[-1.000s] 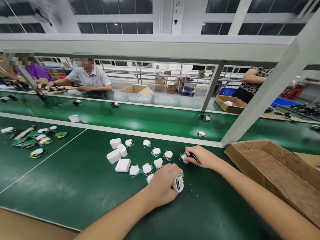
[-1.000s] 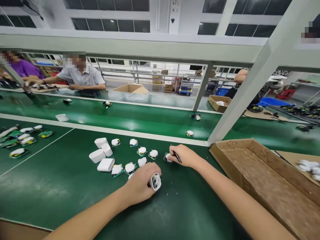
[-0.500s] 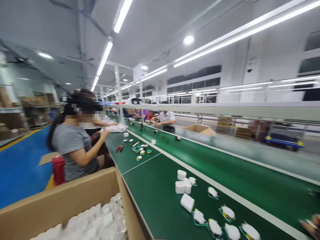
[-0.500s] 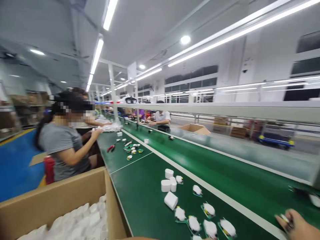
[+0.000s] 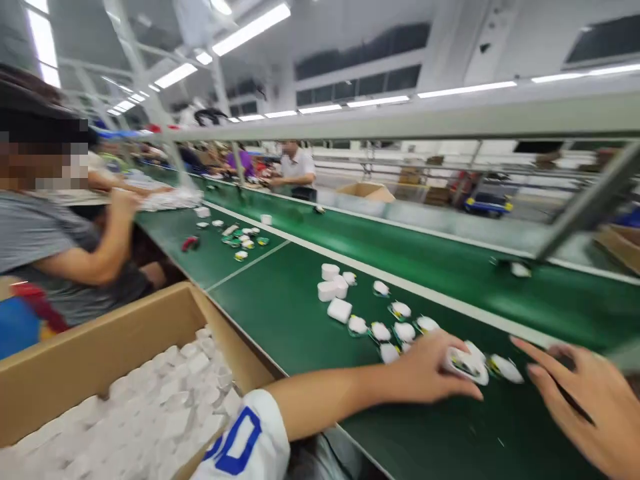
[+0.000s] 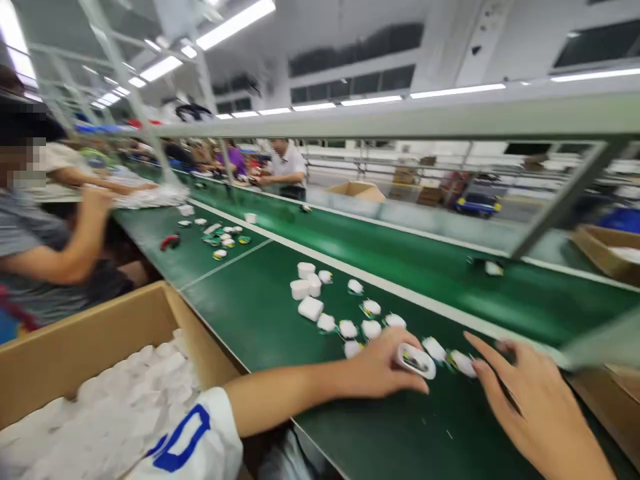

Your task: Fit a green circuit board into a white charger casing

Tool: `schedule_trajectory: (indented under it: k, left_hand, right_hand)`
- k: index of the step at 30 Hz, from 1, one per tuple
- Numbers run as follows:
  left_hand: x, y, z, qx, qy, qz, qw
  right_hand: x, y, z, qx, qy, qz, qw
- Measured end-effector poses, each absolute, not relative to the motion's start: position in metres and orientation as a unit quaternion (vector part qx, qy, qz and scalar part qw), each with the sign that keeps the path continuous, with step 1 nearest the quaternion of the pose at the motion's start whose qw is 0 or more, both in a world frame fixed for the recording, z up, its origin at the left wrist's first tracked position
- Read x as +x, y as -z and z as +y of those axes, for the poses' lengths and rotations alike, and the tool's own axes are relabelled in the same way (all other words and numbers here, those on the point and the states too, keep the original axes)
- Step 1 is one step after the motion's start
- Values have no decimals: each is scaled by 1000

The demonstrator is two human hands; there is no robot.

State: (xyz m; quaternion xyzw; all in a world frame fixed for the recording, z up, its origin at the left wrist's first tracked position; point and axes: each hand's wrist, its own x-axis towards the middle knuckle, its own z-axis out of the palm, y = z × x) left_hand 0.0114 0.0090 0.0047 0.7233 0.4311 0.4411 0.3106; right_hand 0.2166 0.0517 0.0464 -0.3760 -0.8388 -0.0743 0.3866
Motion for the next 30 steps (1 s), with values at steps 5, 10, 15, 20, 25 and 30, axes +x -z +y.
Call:
schedule_trajectory:
  k: [5, 10, 15, 20, 25, 30]
  left_hand:
    - [3, -15, 6, 707, -459, 390, 370]
    - [2, -14, 1, 714, -441, 379, 390]
    - [3, -17, -3, 726, -425, 384, 381]
    - [2, -19, -6, 743, -399, 406, 354]
    - [2, -16, -7, 751, -394, 411, 335]
    - [2, -16, -7, 748, -381, 418, 348]
  right_hand:
    - [203, -55, 9, -394, -4, -861, 320]
    - [183, -47, -12, -440, -21, -853, 280]
    - [186, -44, -20, -395, 106, -871, 272]
    - [189, -40, -23, -432, 169, -855, 232]
    - [189, -41, -26, -429, 173, -853, 241]
    - [187, -41, -27, -420, 175, -856, 245]
